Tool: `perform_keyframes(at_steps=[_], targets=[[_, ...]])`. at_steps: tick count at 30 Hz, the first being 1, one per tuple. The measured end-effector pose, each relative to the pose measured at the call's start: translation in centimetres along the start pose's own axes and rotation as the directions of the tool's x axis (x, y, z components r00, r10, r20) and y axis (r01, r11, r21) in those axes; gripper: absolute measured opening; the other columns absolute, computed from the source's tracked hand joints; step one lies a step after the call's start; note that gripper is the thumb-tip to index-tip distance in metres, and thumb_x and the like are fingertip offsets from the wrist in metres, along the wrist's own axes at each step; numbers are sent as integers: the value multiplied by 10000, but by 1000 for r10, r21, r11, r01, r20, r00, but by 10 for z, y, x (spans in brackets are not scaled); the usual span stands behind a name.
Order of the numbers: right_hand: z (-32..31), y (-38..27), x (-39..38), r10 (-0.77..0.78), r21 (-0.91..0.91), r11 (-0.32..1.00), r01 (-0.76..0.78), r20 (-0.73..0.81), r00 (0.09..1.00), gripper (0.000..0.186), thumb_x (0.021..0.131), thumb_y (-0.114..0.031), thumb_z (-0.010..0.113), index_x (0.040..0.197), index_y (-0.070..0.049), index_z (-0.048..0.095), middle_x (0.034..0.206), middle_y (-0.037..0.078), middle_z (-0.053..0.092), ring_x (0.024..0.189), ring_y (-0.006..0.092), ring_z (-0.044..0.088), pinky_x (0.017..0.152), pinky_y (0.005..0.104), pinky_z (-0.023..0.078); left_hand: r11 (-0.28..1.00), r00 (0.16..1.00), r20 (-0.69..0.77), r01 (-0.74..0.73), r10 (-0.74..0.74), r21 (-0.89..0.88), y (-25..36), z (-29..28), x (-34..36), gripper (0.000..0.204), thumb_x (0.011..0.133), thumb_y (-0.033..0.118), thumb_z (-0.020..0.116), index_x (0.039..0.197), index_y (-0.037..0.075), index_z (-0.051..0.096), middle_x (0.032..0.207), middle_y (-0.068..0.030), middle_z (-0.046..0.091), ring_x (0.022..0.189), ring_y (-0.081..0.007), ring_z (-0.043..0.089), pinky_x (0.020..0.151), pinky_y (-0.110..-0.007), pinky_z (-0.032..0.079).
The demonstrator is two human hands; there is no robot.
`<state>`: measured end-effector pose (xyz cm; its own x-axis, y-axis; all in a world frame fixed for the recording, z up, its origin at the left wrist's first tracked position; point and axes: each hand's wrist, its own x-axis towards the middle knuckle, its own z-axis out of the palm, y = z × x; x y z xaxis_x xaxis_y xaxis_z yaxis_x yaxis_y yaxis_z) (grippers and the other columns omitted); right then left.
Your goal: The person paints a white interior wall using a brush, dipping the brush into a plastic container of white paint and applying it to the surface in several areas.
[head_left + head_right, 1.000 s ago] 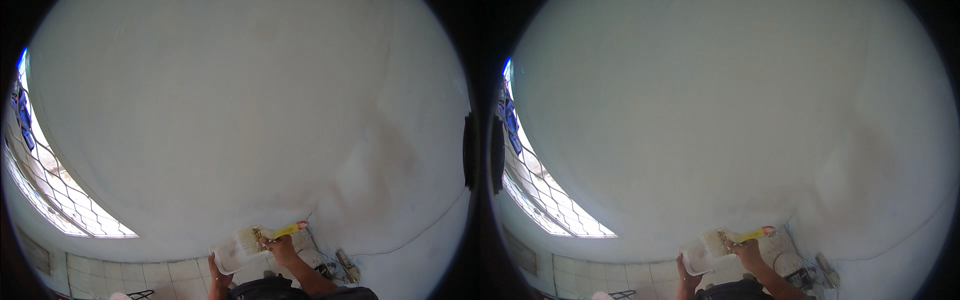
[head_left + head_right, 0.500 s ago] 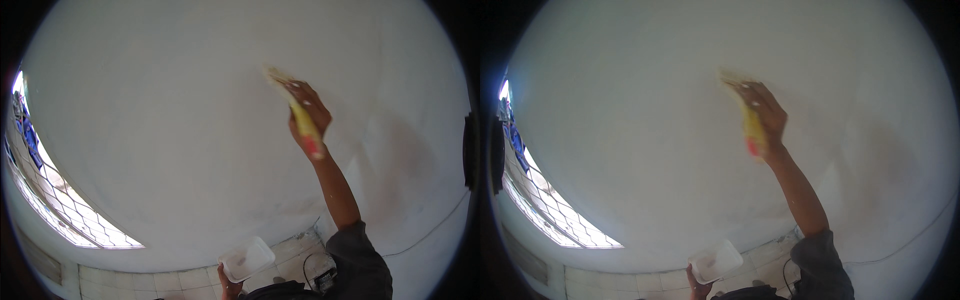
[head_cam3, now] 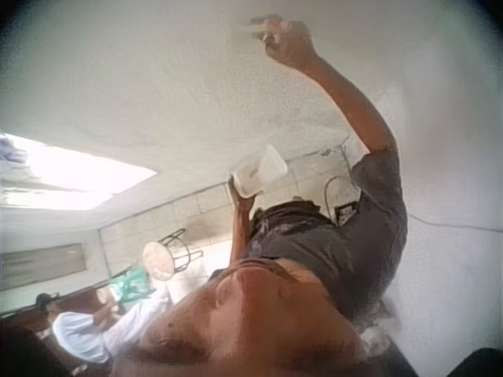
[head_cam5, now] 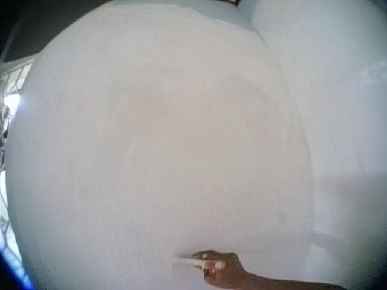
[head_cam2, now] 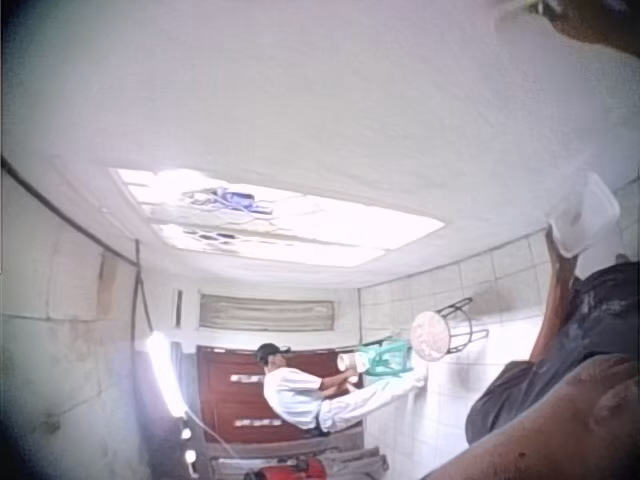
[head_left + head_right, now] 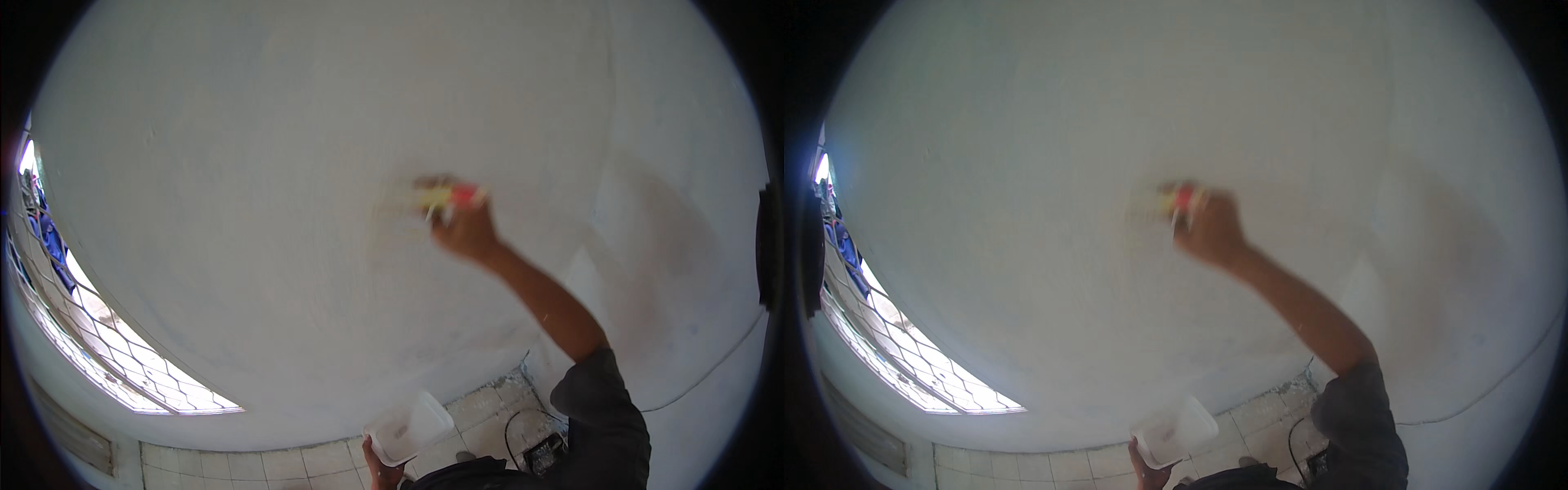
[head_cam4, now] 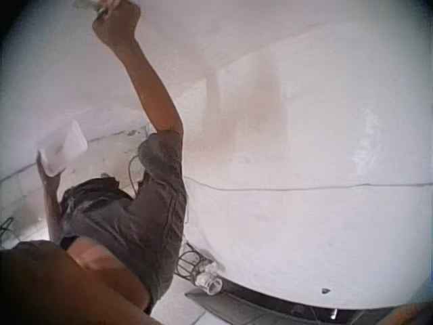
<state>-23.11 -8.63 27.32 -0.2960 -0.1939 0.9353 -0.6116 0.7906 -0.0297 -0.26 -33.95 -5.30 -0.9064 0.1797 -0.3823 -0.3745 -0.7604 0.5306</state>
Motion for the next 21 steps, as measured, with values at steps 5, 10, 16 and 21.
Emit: perform_keyframes(at_steps=[5, 10, 16, 21], targets=[[-59, 10, 113, -121, -79, 992, 96, -447, 886, 253, 732, -48, 591, 975, -99, 639, 919, 73, 657, 770, 265, 637, 666, 345, 510, 999, 999, -30, 44, -44, 6, -3, -4, 1, 701, 820, 581, 380, 1372, 151, 340, 1328, -110, 443, 1196, -342, 445, 885, -566, 410], [14, -12, 11, -491, -200, 866, 458, -178, 853, 182, 724, -106, 666, 901, -71, 639, 944, 69, 645, 887, 230, 629, 770, 358, 531, 999, 999, -5, 39, -39, 22, -5, -4, 1, 715, 815, 592, 378, 1379, 154, 332, 1334, -116, 438, 1193, -347, 446, 880, -574, 408], [49, -44, -88, -240, 213, 961, 177, 322, 916, 230, 650, -24, 609, 863, -99, 652, 885, 46, 645, 791, 232, 633, 661, 362, 526, 846, 963, 64, -262, 263, 465, -20, 5, 9, 721, 850, 609, 361, 1333, 77, 417, 1340, -134, 456, 1190, -309, 450, 854, -522, 445], [-23, -31, 126, -162, -87, 985, 151, -137, 977, 195, 690, -148, 652, 867, -66, 658, 691, 144, 632, 619, 313, 613, 572, 386, 498, 990, 998, 18, 50, -53, 133, -13, -6, 2, 779, 817, 673, 298, 1346, 113, 415, 1318, -120, 485, 1202, -322, 449, 860, -563, 429]])
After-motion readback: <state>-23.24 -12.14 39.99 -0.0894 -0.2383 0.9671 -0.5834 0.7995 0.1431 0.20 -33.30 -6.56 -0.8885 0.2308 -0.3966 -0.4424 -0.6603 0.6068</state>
